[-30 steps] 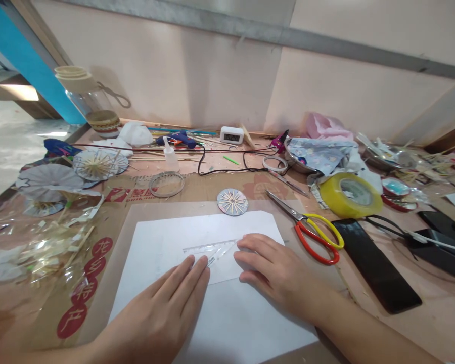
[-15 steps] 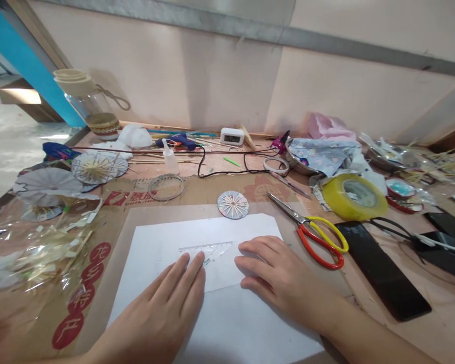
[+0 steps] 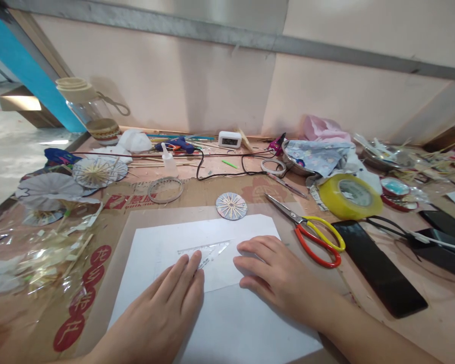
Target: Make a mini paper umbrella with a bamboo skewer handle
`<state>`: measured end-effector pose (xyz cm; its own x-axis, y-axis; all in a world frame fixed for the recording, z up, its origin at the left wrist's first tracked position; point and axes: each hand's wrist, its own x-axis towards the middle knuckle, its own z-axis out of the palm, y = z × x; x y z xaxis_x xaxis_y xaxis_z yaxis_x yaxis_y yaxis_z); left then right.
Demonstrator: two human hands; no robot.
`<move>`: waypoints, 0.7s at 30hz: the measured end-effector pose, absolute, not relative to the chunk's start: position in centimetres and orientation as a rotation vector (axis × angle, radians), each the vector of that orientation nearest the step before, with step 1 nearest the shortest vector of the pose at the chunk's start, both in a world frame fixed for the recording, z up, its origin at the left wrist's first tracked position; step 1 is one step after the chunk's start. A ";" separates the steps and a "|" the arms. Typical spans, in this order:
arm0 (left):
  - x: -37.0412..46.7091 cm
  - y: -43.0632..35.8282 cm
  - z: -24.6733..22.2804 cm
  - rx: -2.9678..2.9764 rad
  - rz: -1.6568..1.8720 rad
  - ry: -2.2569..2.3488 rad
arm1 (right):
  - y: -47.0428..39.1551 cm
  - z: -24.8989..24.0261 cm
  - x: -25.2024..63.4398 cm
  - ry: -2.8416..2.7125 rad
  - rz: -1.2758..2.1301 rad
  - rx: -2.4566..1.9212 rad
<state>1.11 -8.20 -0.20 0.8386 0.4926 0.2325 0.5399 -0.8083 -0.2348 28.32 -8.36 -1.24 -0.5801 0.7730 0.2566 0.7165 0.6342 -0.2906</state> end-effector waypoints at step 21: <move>1.0 -8.2 -0.5 -2.675 -0.244 -0.745 | -8.4 -1.0 28.0 -2.479 0.258 -1.178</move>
